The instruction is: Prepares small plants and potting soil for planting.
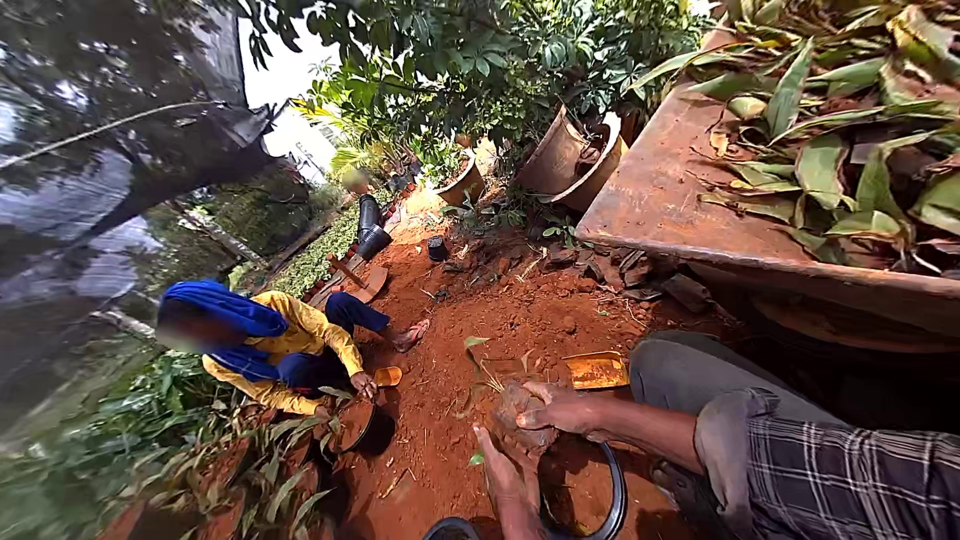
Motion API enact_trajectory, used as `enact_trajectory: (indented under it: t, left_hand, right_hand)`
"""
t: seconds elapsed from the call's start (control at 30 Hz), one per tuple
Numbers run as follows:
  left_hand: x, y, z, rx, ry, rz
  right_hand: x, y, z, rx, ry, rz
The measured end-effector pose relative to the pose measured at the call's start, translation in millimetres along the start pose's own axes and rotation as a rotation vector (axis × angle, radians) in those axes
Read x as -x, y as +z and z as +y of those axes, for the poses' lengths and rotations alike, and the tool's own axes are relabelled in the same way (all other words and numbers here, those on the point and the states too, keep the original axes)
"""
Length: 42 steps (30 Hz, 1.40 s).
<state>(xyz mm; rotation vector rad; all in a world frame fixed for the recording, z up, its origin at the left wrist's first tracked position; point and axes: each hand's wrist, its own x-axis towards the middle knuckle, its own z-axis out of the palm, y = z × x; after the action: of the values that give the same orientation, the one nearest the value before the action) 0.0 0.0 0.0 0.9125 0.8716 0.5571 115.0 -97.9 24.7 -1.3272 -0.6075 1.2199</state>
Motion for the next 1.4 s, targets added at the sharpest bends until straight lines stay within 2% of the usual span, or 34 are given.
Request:
enact_trajectory:
  t: [0.1,0.2,0.33,0.5,0.77,0.9,1.0,1.13,1.23,1.33,1.4]
  left_hand:
    - [7,27,9,0.198,0.05,-0.044]
    - [13,40,8,0.251,0.054,-0.035]
    - [21,54,0,0.287,0.031,-0.004]
    - [29,54,-2,0.237,0.021,0.031]
    - [35,50,-3,0.115,0.035,-0.031]
    - [34,42,-4,0.032,0.021,-0.048]
    - [34,30,1,-0.057,0.001,-0.098]
    - [37,32,4,-0.123,0.0,0.021]
    - [36,30,-4,-0.175,-0.065,0.113]
    - [38,30,-15,-0.193,-0.099,0.123]
    - [40,34,-20,-0.207,-0.084,0.127]
  right_hand:
    - [-4,-1,-2,0.099,-0.098,-0.034]
    - [0,0,-4,0.247,-0.111,0.079]
    - [5,1,-7,0.374,-0.011,0.219]
    - [13,0,-7,0.555,0.043,0.22]
    - [8,1,12,0.43,0.018,0.241]
    - [-4,-1,23,0.483,0.029,0.295]
    - [-10,-3,28,0.359,-0.054,0.313]
    - [-3,10,32,0.162,-0.165,0.205]
    - [11,22,28,0.141,-0.09,0.158]
    - [44,49,-17,0.15,0.088,0.211]
    - [48,54,-20,0.191,0.09,0.262]
